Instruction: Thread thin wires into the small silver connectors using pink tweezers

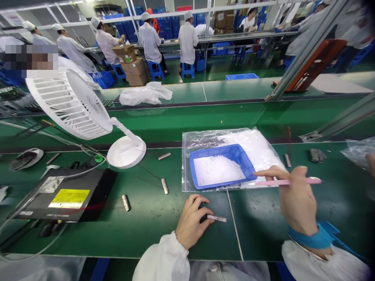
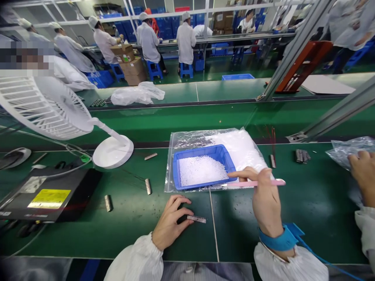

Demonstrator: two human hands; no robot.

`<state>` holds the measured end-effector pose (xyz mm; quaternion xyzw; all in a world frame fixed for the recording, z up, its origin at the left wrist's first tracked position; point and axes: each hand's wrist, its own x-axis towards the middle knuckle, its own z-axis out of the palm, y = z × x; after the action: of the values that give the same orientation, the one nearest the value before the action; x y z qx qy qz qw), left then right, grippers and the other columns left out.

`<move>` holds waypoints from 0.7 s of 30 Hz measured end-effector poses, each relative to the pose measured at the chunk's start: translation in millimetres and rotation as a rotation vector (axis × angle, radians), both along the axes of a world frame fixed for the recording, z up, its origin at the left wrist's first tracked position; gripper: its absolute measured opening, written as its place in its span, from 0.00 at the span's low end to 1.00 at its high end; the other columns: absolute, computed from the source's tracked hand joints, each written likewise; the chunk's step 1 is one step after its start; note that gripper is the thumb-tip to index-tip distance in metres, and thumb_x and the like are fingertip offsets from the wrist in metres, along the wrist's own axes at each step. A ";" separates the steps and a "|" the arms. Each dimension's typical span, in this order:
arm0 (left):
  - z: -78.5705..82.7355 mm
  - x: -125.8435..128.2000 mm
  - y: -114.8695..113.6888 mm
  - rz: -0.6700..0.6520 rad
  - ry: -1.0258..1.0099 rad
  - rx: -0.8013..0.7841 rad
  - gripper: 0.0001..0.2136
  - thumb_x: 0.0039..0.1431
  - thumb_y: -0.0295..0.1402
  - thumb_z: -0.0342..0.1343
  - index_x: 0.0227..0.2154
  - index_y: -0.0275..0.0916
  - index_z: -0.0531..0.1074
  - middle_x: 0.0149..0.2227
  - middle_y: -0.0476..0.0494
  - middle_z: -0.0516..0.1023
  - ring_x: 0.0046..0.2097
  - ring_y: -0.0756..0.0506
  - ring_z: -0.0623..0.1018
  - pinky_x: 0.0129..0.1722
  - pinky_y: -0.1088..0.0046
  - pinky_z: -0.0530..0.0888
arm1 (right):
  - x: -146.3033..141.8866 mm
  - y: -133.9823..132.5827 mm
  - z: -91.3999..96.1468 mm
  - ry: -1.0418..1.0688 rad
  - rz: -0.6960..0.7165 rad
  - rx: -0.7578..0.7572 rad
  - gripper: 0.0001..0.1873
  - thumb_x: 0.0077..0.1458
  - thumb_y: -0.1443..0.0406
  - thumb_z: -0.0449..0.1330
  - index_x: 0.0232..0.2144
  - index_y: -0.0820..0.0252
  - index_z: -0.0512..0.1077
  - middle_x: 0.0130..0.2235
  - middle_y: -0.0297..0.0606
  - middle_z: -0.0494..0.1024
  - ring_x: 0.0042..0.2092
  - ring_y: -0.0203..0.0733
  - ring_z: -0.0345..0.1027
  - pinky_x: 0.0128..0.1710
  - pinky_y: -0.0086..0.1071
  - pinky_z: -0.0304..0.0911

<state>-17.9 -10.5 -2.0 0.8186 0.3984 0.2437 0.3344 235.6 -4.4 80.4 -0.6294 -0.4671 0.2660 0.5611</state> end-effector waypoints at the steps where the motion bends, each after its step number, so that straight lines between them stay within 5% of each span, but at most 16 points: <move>1: 0.2 -1.4 0.8 0.016 -0.013 0.006 0.04 0.53 0.26 0.60 0.32 0.41 0.74 0.45 0.43 0.72 0.51 0.40 0.66 0.48 0.56 0.69 | -1.0 3.5 -2.3 0.018 0.035 -0.071 0.37 0.61 0.46 0.36 0.23 0.59 0.76 0.26 0.43 0.75 0.27 0.39 0.66 0.28 0.35 0.62; 3: 1.1 -4.2 2.4 0.042 -0.028 0.017 0.05 0.54 0.25 0.60 0.33 0.41 0.73 0.45 0.43 0.72 0.50 0.40 0.67 0.48 0.57 0.70 | -5.4 10.6 -5.2 0.086 0.127 -0.168 0.34 0.59 0.45 0.41 0.25 0.59 0.77 0.23 0.41 0.75 0.24 0.38 0.66 0.24 0.34 0.63; 8: 1.3 -6.2 1.6 0.060 -0.017 0.035 0.13 0.50 0.24 0.63 0.39 0.40 0.71 0.44 0.43 0.72 0.48 0.40 0.68 0.46 0.58 0.69 | -23.4 30.3 -2.7 0.098 0.306 -0.216 0.18 0.47 0.53 0.64 0.36 0.59 0.78 0.34 0.40 0.81 0.36 0.44 0.75 0.37 0.37 0.72; 14: -5.0 -4.2 -5.3 0.142 -0.032 0.077 0.08 0.52 0.26 0.62 0.35 0.40 0.71 0.42 0.44 0.72 0.46 0.41 0.69 0.43 0.60 0.68 | -43.5 51.0 -11.6 -0.272 0.424 -0.101 0.11 0.52 0.56 0.61 0.33 0.56 0.78 0.39 0.36 0.80 0.44 0.44 0.73 0.46 0.37 0.68; 21: -5.7 -4.7 -6.7 0.143 -0.035 0.067 0.07 0.52 0.26 0.62 0.33 0.40 0.71 0.41 0.45 0.73 0.45 0.43 0.69 0.42 0.62 0.66 | -63.2 63.1 -27.7 -0.483 0.492 -0.167 0.09 0.55 0.60 0.58 0.31 0.55 0.78 0.39 0.32 0.80 0.41 0.44 0.75 0.43 0.35 0.69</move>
<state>-22.6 -17.1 -7.6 0.7944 0.4416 0.2945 0.2952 172.4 58.7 52.6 -0.5867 -0.7006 0.2738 0.3002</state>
